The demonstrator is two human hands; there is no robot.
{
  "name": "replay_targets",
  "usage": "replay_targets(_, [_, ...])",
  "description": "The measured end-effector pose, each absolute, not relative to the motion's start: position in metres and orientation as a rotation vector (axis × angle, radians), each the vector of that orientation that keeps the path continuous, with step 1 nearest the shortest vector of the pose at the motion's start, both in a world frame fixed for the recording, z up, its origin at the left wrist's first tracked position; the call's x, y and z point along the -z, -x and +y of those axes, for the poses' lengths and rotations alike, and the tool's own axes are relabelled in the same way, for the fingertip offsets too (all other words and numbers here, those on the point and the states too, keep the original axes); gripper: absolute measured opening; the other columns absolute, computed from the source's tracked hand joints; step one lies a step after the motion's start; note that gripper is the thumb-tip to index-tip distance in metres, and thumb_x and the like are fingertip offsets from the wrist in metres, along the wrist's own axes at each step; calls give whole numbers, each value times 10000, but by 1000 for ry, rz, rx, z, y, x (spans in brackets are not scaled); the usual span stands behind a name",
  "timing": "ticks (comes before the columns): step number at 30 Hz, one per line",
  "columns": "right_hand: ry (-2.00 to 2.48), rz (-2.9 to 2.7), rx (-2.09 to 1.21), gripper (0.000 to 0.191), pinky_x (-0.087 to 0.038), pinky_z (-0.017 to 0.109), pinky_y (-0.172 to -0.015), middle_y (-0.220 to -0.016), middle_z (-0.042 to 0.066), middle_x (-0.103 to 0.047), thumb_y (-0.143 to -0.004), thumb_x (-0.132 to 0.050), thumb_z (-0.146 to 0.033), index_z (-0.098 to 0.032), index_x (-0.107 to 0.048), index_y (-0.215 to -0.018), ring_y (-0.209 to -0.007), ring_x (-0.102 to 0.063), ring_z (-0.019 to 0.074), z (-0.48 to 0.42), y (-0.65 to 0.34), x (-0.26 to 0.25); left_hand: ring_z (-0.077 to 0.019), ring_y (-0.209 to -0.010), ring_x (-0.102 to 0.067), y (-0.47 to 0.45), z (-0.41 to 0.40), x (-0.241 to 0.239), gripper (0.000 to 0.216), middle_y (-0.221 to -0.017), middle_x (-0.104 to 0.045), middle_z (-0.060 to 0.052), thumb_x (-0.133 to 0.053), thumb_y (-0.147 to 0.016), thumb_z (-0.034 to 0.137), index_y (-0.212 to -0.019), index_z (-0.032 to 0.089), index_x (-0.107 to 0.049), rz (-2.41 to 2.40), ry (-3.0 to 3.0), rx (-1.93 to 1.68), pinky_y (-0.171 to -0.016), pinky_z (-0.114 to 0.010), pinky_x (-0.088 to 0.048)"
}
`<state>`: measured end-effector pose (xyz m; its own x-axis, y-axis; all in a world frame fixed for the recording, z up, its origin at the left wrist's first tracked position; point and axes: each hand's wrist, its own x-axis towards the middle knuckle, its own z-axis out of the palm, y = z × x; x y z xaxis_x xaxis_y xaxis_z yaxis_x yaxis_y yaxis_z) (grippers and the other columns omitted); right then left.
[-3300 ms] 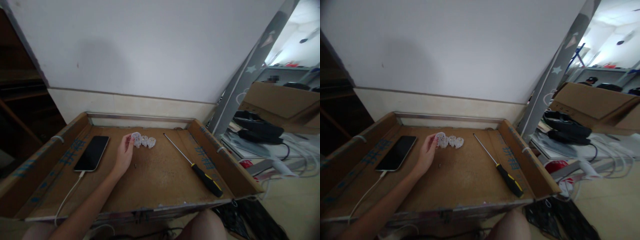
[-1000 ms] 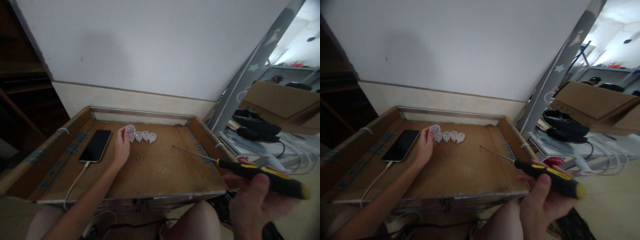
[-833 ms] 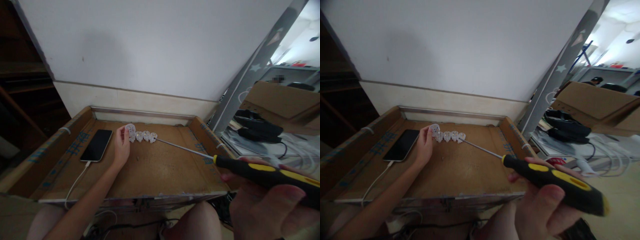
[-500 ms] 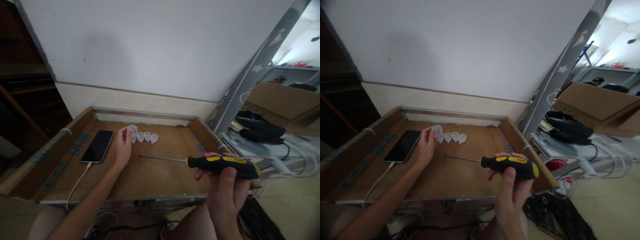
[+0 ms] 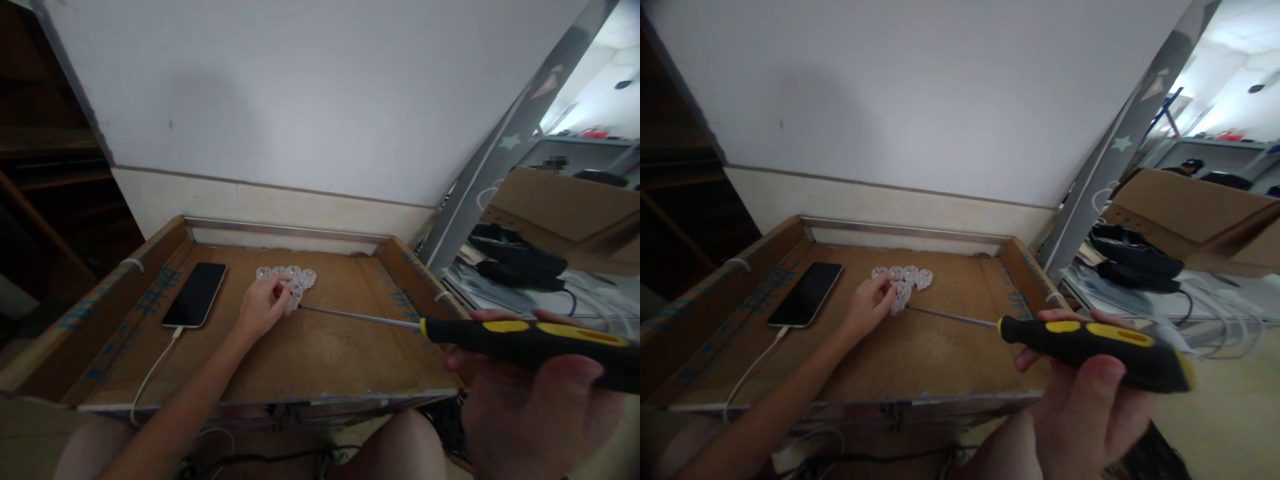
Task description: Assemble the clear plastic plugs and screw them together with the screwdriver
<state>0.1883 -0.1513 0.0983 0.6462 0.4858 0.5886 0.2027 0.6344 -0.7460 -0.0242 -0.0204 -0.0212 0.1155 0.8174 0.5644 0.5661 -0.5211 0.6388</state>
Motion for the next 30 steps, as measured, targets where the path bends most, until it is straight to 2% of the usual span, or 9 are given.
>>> replay_targets(3, [908,-814,-162,329,-392,230,-309,-828,38,-514,-746,-625,-491,-237,-552,-942,-667,-553,170,-156,-194,-107,-196,-694,-578,18,-25,22,157,-699,-629,-16,-490,-844,287,-851,230,-636,1311,-2393,-1109,-712,-313,-420])
replay_targets(8, [889,-806,-121,401,-363,275,-255,-754,35,-562,-643,-697,-540,-254,-598,-907,-519,-503,178,-155,-202,-108,-212,-801,-567,13,-25,25,141,-789,-636,-30,-482,-843,264,-840,207,-610,1369,-2456,-936,-777,-342,-410])
replay_targets(12, [861,-828,-129,345,-377,296,-250,-762,52,-600,-722,-636,-504,-258,-616,-964,-567,-562,221,-150,-203,-104,-219,-907,-540,13,-26,24,118,-891,-644,-33,-483,-829,212,-844,202,-600,1387,-2515,-895,-830,-348,-403])
replay_targets(15, [862,-848,-123,322,-382,276,-238,-729,40,-614,-689,-665,-518,-288,-634,-912,-569,-571,216,-149,-204,-102,-222,-979,-537,23,-29,18,181,-1003,-646,-33,-490,-831,220,-975,222,-601,1483,-2506,-986,-874,-352,-398])
replay_targets(18, [867,-863,-122,291,-377,267,-245,-740,40,-615,-670,-683,-501,-309,-653,-887,-527,-541,190,-149,-209,-101,-264,-1098,-505,54,-28,12,335,-1171,-599,-81,-491,-848,321,-1157,202,-540,1926,-2368,-1077,-937,-387,-376])
replay_targets(20, [883,-842,-128,283,-346,277,-242,-748,56,-600,-672,-667,-497,-306,-666,-880,-520,-525,195,-150,-212,-100,-332,-1210,-427,82,-23,10,582,-1334,-476,-147,-542,-803,407,-1309,149,-415,2278,-2206,-930,-972,-443,-351])
replay_targets(22, [907,-782,-117,290,-306,279,-240,-775,60,-572,-648,-663,-521,-317,-672,-854,-557,-524,210,-152,-213,-100,-372,-1251,-392,107,-16,11,713,-1394,-386,-217,-555,-781,413,-1368,78,-326,2436,-2075,-628,-987,-456,-343])
replay_targets(25, [937,-690,-106,290,-291,273,-273,-848,45,-529,-616,-661,-558,-368,-666,-835,-655,-526,226,-154,-213,-102,-378,-1236,-425,125,-9,11,708,-1438,-313,-229,-473,-823,410,-1410,86,-247,2437,-1960,-356,-948,-451,-393])
replay_targets(30, [974,-706,-181,200,-329,291,-310,-779,44,-557,-692,-599,-489,-389,-638,-861,-614,-512,230,-161,-221,-99,-410,-1176,-474,117,-10,8,702,-1470,-251,-220,-401,-838,427,-1435,122,-190,2470,-1948,-357,-883,-493,-432])
